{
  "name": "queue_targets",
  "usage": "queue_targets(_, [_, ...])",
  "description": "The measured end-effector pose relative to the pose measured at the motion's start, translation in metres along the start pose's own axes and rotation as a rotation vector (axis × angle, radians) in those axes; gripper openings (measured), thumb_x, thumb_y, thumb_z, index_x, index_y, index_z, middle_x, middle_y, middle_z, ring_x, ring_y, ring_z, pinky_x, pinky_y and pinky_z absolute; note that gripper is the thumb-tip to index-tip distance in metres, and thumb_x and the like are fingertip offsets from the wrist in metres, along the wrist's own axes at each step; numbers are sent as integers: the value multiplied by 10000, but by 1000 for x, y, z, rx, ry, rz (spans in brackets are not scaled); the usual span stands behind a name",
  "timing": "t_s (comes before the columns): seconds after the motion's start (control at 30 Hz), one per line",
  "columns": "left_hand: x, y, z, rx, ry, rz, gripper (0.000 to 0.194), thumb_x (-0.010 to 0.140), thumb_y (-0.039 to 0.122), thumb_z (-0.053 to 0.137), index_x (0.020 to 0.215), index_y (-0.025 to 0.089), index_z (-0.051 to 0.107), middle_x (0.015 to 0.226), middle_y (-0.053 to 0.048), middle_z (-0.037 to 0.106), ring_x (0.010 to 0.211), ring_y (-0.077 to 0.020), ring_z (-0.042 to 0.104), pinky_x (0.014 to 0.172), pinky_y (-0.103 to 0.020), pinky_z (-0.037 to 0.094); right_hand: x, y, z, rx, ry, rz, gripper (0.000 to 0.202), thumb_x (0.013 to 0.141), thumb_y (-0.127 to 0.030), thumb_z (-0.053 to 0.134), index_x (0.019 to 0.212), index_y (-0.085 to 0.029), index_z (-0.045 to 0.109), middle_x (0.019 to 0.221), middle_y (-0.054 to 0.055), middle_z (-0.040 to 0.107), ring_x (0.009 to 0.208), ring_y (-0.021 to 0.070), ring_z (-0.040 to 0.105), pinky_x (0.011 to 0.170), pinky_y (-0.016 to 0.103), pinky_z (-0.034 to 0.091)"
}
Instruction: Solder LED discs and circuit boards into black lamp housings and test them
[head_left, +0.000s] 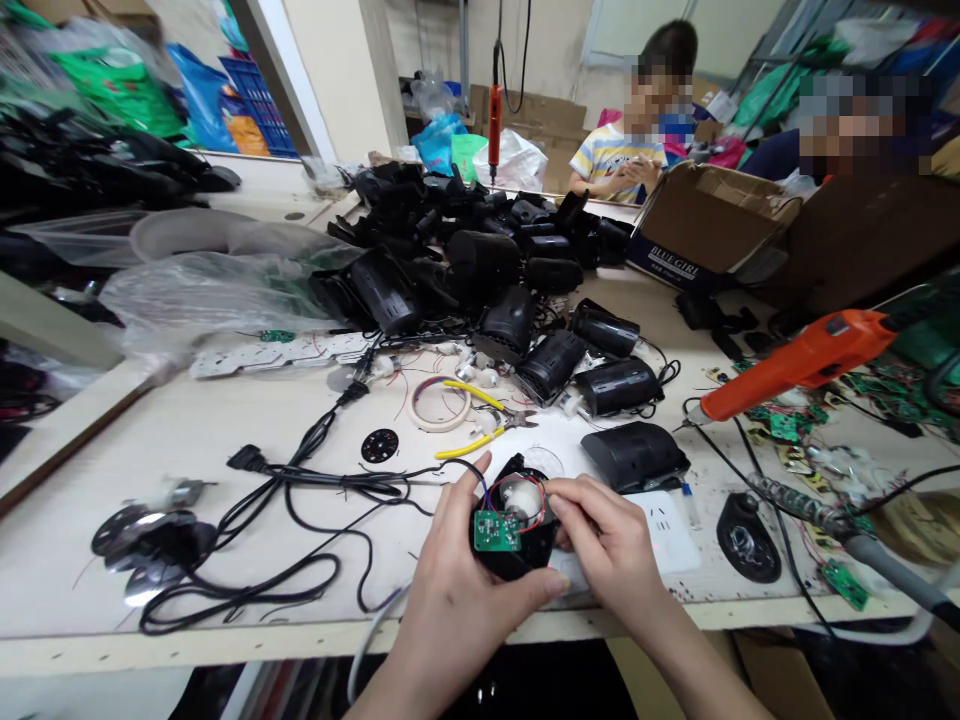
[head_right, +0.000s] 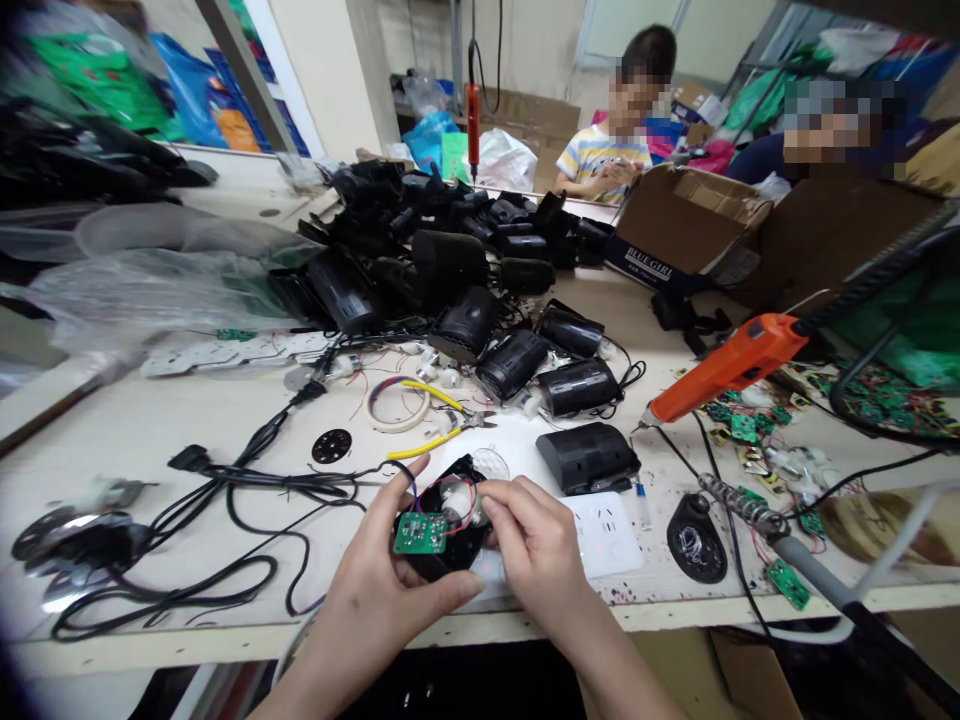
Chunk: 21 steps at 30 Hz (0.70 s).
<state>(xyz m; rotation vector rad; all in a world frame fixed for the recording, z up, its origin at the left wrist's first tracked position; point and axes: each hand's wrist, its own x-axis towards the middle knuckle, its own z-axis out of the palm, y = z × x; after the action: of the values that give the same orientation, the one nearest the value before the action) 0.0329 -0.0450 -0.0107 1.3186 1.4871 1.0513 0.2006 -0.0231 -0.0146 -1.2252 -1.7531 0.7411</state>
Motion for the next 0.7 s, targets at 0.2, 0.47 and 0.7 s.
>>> queue_targets(0.2, [7,8,-2,17,-135,-15,730,596,347,840,1273,258,582,1081,-66,610,1018,-279,624,870,-415,542,1,2,1,-26,-11,-2,214,969,-209,467,980,-196,680,763,16,632,590,118,583,544,217,485])
queue_targets(0.47, [10,8,-4,97,-138,54,645,623,349,829,1217,269,593,1072,-50,622,1038,-275,609,908,-418,507,3,6,1,-8,-32,-38,213,969,-170,458,998,-194,668,799,15,631,632,118,581,585,211,479])
queue_targets(0.7, [12,5,0,147,-115,111,616,638,319,825,1197,256,573,1070,-42,630,1023,-264,614,876,-397,520,5,7,2,-50,-11,-67,215,966,-166,459,982,-190,672,776,13,622,652,130,588,611,231,469])
